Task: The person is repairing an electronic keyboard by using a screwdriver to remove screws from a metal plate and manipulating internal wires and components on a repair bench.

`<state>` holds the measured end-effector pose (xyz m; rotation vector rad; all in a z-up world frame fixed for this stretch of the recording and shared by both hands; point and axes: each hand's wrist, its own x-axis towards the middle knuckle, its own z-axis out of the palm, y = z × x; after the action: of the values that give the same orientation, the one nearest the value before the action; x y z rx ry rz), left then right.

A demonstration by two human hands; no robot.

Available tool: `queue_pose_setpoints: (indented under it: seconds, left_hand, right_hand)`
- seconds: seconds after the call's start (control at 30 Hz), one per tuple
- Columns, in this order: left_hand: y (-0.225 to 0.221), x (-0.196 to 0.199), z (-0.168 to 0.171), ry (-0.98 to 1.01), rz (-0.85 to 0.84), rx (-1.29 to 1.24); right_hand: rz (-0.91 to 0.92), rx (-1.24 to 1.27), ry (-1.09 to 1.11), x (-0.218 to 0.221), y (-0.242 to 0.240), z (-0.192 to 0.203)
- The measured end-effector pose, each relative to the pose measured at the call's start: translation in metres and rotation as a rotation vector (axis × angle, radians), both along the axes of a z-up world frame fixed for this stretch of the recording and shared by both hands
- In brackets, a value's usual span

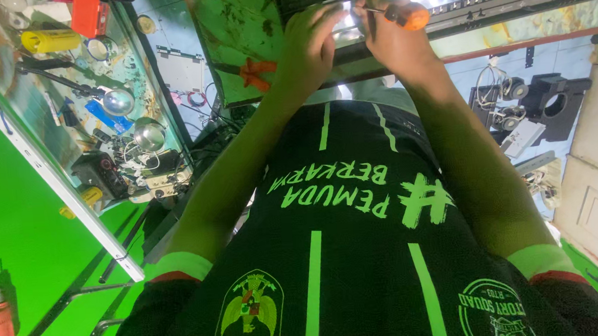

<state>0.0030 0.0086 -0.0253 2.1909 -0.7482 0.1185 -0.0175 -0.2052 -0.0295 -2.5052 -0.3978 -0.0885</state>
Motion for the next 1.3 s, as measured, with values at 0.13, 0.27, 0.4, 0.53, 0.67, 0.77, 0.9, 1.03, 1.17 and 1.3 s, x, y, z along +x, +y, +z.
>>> queue_pose_setpoints:
  seconds: [0.13, 0.27, 0.4, 0.53, 0.67, 0.77, 0.9, 1.03, 1.17, 1.3]
  left_hand:
    - [-0.005, 0.006, 0.037, 0.068, -0.11, -0.241]
    - [-0.024, 0.022, 0.068, 0.035, -0.311, -0.34]
    - [-0.026, 0.023, 0.087, 0.073, -0.314, -0.227]
    - [-0.029, 0.023, 0.091, 0.119, -0.293, -0.115]
    - [-0.035, 0.027, 0.091, 0.083, -0.3, -0.149]
    - [-0.035, 0.03, 0.096, 0.056, -0.344, -0.188]
    - [-0.028, 0.029, 0.101, 0.018, -0.341, -0.155]
    - [-0.027, 0.029, 0.099, 0.013, -0.306, -0.107]
    - [-0.026, 0.027, 0.091, -0.045, -0.305, -0.056]
    - [-0.02, 0.024, 0.087, 0.047, -0.264, -0.028]
  right_hand:
    - [0.021, 0.054, 0.07, 0.0, -0.004, -0.005]
    - [0.069, 0.084, 0.046, 0.001, -0.005, -0.012]
    - [-0.031, 0.287, 0.106, -0.002, -0.003, -0.016]
    - [0.004, 0.309, 0.084, -0.001, -0.004, -0.013]
    - [0.069, 0.43, 0.074, -0.002, -0.008, 0.004]
    - [0.028, 0.365, 0.039, -0.008, -0.017, 0.032]
    - [-0.088, 0.374, -0.117, -0.021, -0.031, 0.082]
    - [-0.17, 0.701, 0.128, -0.035, -0.034, 0.135]
    - [0.041, 0.677, 0.035, -0.039, -0.03, 0.173]
    - [0.083, 0.606, -0.05, -0.031, -0.015, 0.189]
